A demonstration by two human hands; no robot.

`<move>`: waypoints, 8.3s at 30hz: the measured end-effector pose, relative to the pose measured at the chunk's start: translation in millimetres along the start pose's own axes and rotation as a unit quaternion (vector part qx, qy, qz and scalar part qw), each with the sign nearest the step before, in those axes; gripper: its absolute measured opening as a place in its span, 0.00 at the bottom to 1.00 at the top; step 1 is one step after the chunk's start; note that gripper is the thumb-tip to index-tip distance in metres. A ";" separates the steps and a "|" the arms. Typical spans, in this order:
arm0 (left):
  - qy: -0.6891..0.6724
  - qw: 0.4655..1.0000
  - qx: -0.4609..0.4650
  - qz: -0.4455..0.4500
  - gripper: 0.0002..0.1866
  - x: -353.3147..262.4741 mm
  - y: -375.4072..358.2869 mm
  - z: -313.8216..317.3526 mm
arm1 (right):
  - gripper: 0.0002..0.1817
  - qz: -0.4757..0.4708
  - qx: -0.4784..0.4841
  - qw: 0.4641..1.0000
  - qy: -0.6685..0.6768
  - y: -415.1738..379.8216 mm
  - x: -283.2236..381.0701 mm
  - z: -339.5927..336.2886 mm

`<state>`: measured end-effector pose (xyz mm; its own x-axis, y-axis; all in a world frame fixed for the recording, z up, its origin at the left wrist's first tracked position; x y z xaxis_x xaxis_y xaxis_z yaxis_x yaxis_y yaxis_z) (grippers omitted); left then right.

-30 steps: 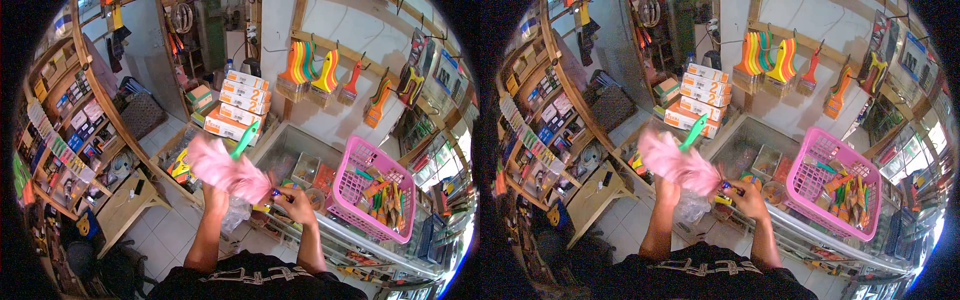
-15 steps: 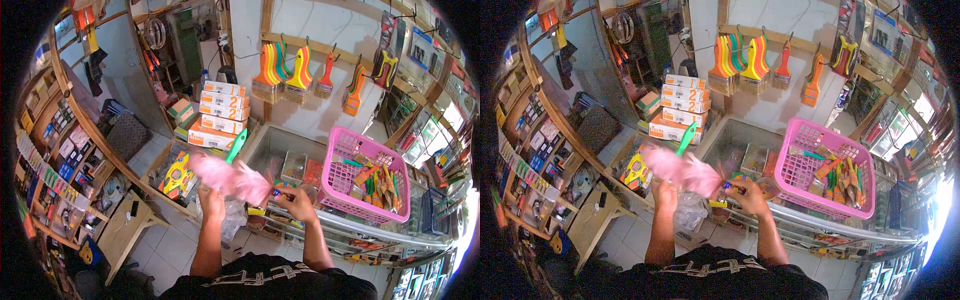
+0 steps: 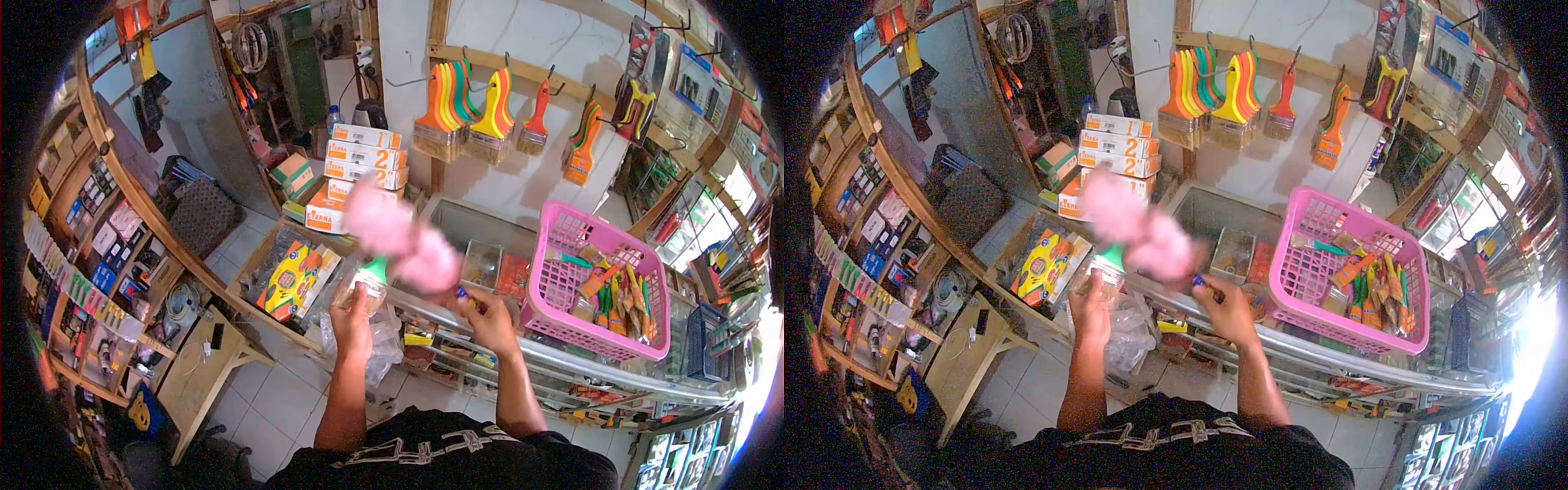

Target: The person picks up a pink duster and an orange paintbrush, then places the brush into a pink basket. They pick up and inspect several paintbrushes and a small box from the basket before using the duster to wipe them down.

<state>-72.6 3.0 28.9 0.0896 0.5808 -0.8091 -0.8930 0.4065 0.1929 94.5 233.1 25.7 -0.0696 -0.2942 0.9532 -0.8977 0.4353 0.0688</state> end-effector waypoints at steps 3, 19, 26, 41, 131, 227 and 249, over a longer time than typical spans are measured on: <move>0.045 0.998 0.014 0.038 0.22 -10.2 0.1 3.7 | 0.18 0.009 0.061 0.997 -0.039 0.8 -2.2 6.2; -0.024 0.990 0.016 -0.138 0.18 35.0 -3.4 -15.4 | 0.19 -0.094 -0.202 0.966 -0.131 39.4 -52.6 -27.0; -0.058 0.985 0.009 -0.161 0.19 41.8 -3.2 -10.1 | 0.19 -0.008 -0.246 0.918 -0.310 47.9 -40.1 -9.3; -0.132 0.964 0.113 -0.200 0.18 49.2 29.1 24.0 | 0.25 -0.142 0.006 0.987 -0.074 32.8 59.3 58.1; 0.504 0.638 0.520 0.263 0.54 5.2 225.8 303.4 | 0.51 -0.196 -0.036 0.933 -0.300 185.5 194.3 -125.6; 0.568 0.545 0.588 -0.187 0.31 321.2 -119.1 445.3 | 0.19 -0.069 0.095 0.887 -0.447 -109.8 -19.9 -378.3; 0.435 0.652 0.614 -0.092 0.19 286.6 -136.4 486.1 | 0.09 -0.041 0.061 0.929 -0.363 -101.0 -34.8 -397.5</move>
<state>289.3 456.8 40.5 -0.6156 0.0394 -0.7871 0.1719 0.9814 -0.0853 360.5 537.6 102.5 -0.2351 -0.8372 0.4939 -0.9522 0.3003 0.0558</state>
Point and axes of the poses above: each hand's wrist, its own y-axis towards the middle knuckle, its own z-axis out of the palm, x = y × z, the point moved 10 cm from there along y, towards the middle knuckle, and after that the axes turned 8 degrees about x, right-handed, at the moved point
